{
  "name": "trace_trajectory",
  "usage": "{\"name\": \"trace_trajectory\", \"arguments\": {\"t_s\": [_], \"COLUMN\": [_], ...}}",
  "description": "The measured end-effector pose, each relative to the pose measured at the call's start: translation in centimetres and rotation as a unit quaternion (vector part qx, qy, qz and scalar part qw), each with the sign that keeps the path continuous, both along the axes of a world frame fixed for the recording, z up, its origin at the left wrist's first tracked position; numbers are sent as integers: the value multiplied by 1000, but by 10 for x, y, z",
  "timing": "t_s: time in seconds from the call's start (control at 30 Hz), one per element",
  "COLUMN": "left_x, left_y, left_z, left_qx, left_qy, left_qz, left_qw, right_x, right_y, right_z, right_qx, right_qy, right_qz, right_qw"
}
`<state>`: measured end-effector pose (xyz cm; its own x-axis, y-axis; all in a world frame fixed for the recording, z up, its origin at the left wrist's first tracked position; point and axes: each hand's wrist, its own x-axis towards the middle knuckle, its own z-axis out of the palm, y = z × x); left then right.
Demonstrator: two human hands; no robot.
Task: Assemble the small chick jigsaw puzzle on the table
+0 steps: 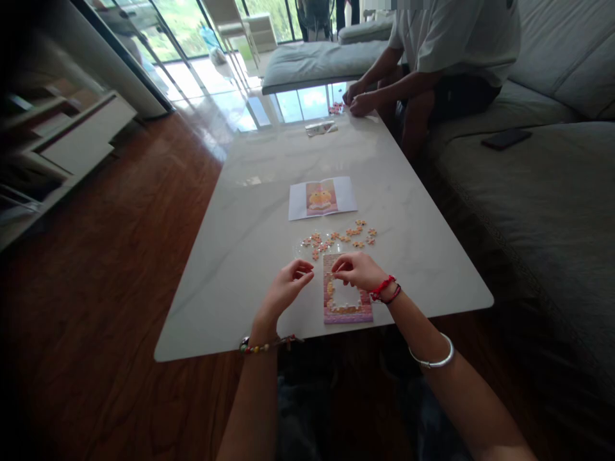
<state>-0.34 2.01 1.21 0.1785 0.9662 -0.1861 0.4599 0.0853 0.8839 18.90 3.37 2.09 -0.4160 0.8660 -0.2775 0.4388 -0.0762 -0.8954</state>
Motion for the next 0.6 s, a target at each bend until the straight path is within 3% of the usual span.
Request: {"name": "trace_trajectory", "arguments": {"t_s": [0.2,0.37,0.6], "left_x": [17,24,22], "left_y": [-19,-22,-22], "left_z": [-4,-6,-8], "left_qx": [16,31,40], "left_qy": [65,101,125], "left_qz": [-54,-75,-75], "left_qw": [996,992,988], "right_x": [12,8,10], "right_y": [-31,-33,-33], "right_z": [-6,-15,-17], "right_qx": [33,54,56], "right_qy": [-72,-101,-112], "right_qz": [20,67,81], "right_qw": [997,991,989]}}
